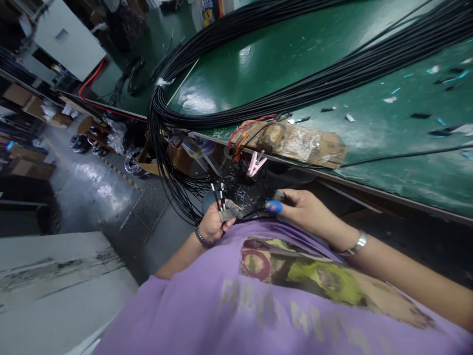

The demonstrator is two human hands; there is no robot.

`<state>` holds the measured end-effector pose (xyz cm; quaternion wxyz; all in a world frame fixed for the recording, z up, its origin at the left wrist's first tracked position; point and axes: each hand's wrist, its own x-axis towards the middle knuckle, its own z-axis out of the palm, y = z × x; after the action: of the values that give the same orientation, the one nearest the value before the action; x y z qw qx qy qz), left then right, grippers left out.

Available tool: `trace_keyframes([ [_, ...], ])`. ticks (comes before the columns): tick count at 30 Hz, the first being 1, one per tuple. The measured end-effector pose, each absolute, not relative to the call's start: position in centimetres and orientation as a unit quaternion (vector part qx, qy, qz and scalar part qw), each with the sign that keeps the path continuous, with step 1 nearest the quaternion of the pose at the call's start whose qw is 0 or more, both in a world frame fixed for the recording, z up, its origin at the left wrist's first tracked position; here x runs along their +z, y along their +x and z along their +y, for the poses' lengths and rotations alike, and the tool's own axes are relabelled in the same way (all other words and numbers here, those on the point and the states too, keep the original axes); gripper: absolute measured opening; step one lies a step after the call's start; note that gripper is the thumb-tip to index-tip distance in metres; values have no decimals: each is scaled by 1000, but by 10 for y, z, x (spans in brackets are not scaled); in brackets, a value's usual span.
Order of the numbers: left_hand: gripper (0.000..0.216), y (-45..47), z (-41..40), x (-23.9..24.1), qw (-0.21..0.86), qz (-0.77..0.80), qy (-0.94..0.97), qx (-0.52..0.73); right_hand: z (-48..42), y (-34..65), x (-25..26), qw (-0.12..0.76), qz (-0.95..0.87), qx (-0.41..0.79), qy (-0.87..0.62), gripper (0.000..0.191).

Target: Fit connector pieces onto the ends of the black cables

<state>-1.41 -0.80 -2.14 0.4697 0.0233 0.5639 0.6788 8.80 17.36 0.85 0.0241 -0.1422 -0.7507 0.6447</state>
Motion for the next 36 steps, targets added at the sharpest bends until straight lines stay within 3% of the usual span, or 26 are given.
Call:
trace_keyframes([
  [4, 47, -10, -8, -25, 471, 585, 38, 659, 160, 84, 12, 88, -843, 529, -48, 11],
  [10, 45, -3, -8, -21, 484, 643, 85, 587, 153, 72, -3, 93, -884, 453, -62, 14],
  [16, 49, -3, -6, -20, 469, 625, 88, 618, 158, 67, -12, 96, -785, 597, -132, 14],
  [20, 49, -4, -6, -23, 453, 618, 85, 637, 158, 72, -6, 33, -754, 644, -124, 30],
  [22, 48, -4, -6, -24, 454, 624, 73, 632, 156, 75, -4, 7, -766, 634, -110, 30],
  [26, 45, -4, -5, -23, 445, 635, 62, 628, 152, 82, -2, 50, -860, 507, -22, 6],
  [29, 44, -5, -5, -22, 426, 636, 52, 641, 153, 87, 1, 88, -902, 419, 64, 25],
  [32, 45, -6, -4, -22, 422, 627, 43, 654, 154, 88, 1, 133, -879, 457, 30, 31],
  [36, 45, -5, -3, -20, 422, 625, 36, 656, 155, 85, -1, 114, -832, 536, -85, 12],
])
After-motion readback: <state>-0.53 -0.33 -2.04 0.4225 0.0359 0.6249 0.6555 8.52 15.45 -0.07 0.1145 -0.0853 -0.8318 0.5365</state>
